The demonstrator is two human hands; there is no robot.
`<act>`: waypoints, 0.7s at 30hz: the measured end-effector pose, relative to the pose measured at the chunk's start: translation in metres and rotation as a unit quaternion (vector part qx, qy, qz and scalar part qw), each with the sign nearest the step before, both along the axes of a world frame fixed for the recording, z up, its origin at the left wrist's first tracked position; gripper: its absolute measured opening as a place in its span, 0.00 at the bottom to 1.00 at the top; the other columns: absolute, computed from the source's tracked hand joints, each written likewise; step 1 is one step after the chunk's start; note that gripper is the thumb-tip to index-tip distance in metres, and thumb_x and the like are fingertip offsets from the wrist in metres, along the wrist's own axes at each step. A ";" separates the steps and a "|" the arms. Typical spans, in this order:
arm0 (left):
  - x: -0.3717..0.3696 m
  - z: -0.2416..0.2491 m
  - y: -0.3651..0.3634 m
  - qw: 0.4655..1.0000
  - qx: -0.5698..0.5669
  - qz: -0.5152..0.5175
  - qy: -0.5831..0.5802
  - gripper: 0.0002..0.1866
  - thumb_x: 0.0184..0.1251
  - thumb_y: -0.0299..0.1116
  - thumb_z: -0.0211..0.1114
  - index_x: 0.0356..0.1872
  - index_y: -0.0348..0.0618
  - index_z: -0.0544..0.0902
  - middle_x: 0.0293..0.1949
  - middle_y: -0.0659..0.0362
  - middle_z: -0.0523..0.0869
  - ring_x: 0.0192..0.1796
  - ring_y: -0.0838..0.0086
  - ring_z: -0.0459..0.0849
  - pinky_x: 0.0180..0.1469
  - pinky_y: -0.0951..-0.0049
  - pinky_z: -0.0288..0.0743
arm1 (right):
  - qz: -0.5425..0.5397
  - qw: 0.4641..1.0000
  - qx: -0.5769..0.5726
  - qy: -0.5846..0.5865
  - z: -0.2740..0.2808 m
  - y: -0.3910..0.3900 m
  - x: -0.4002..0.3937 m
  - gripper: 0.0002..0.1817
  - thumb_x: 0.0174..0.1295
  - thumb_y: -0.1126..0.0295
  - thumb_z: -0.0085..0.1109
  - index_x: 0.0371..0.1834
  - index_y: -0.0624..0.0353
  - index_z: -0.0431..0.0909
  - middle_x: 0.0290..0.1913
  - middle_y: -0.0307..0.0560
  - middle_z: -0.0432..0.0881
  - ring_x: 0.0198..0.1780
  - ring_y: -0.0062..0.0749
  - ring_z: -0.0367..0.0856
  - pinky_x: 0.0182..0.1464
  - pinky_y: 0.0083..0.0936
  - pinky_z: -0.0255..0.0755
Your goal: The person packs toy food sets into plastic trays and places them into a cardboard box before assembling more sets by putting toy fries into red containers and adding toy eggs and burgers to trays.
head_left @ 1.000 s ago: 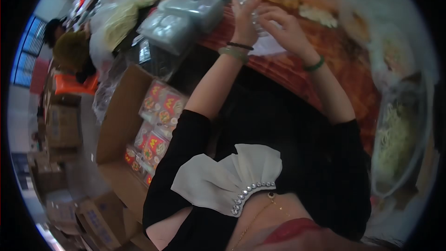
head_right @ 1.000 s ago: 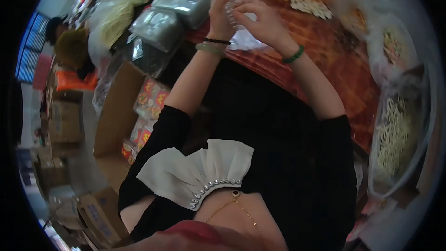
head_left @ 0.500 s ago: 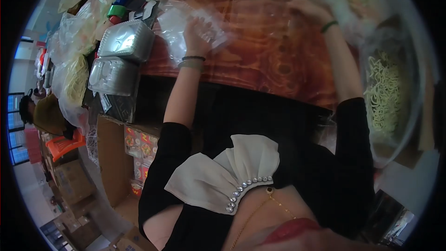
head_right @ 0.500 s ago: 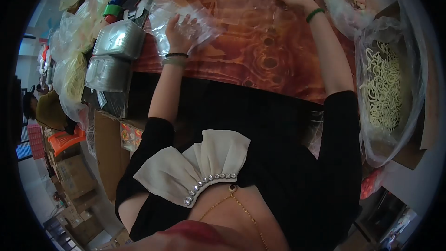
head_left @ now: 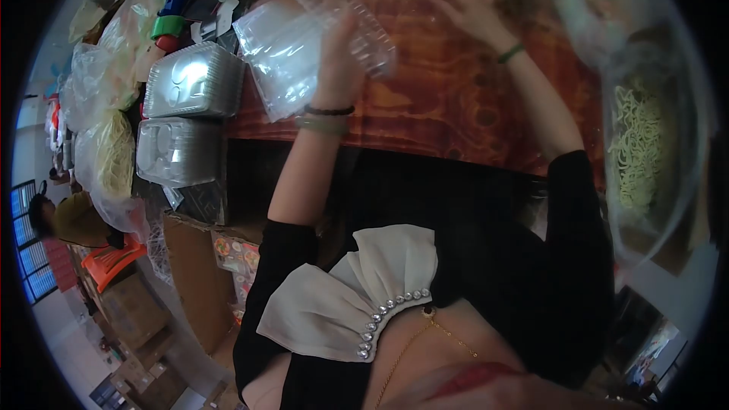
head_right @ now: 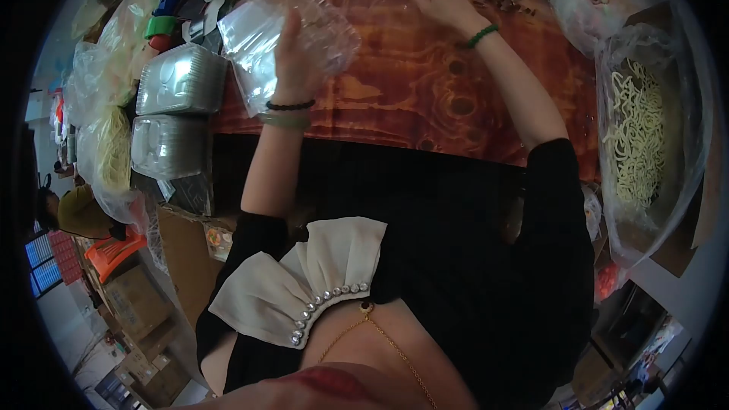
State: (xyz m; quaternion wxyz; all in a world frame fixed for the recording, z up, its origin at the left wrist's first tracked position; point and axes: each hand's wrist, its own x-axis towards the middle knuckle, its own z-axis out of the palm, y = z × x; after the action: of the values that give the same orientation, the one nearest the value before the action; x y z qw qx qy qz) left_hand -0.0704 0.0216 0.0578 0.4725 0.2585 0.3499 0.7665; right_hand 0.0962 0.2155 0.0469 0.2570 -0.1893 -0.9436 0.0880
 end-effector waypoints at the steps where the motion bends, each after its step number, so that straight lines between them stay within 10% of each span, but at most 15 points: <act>1: 0.009 -0.005 0.013 0.998 0.031 -0.006 0.056 0.27 0.65 0.58 0.54 0.56 0.49 0.68 0.48 0.55 0.77 0.48 0.67 0.79 0.44 0.63 0.79 | 0.078 0.984 -0.120 0.105 0.019 -0.010 0.002 0.12 0.63 0.63 0.57 0.48 0.51 0.80 0.50 0.40 0.79 0.51 0.25 0.76 0.50 0.26 0.69; 7: 0.070 -0.011 0.053 0.996 0.061 -0.051 0.027 0.42 0.56 0.73 0.48 0.56 0.44 0.68 0.44 0.59 0.77 0.39 0.76 0.79 0.36 0.76 0.77 | 0.159 0.823 -0.525 0.149 0.042 -0.075 0.020 0.11 0.65 0.64 0.56 0.43 0.58 0.81 0.35 0.32 0.79 0.36 0.14 0.75 0.39 0.16 0.71; 12: 0.116 0.016 0.043 0.994 0.096 -0.060 0.003 0.43 0.55 0.75 0.45 0.55 0.44 0.69 0.40 0.60 0.76 0.39 0.78 0.78 0.38 0.78 0.75 | 0.119 0.810 -0.552 0.157 0.045 -0.084 0.056 0.10 0.65 0.65 0.56 0.43 0.57 0.81 0.35 0.32 0.78 0.36 0.14 0.74 0.39 0.16 0.70; 14: 0.131 0.010 0.045 0.985 0.127 -0.103 -0.051 0.35 0.63 0.62 0.53 0.59 0.44 0.65 0.40 0.61 0.76 0.40 0.78 0.77 0.40 0.78 0.75 | 0.095 0.826 -0.538 0.140 0.043 -0.087 0.073 0.10 0.65 0.66 0.55 0.43 0.58 0.80 0.36 0.33 0.78 0.38 0.15 0.75 0.39 0.16 0.70; 16: 0.145 -0.006 0.055 0.989 0.126 -0.079 -0.013 0.31 0.63 0.52 0.56 0.62 0.45 0.61 0.40 0.61 0.76 0.40 0.77 0.78 0.40 0.77 0.75 | 0.066 0.942 -0.236 0.228 0.041 -0.097 0.088 0.08 0.66 0.67 0.53 0.41 0.59 0.79 0.38 0.36 0.78 0.38 0.17 0.75 0.39 0.18 0.71; 21: 0.166 -0.001 0.036 0.993 0.098 -0.067 0.012 0.30 0.52 0.25 0.65 0.58 0.45 0.64 0.43 0.60 0.73 0.41 0.73 0.77 0.43 0.74 0.73 | -0.002 0.948 -0.212 0.238 0.051 -0.100 0.147 0.08 0.67 0.69 0.51 0.40 0.61 0.75 0.38 0.37 0.77 0.40 0.20 0.75 0.40 0.20 0.71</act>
State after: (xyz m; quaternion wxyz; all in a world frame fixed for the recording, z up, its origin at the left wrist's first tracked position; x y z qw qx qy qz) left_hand 0.0956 0.0576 0.0566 0.4907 0.3356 0.2610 0.7605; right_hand 0.2432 0.1160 0.0980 0.4279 -0.2149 -0.8143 0.3282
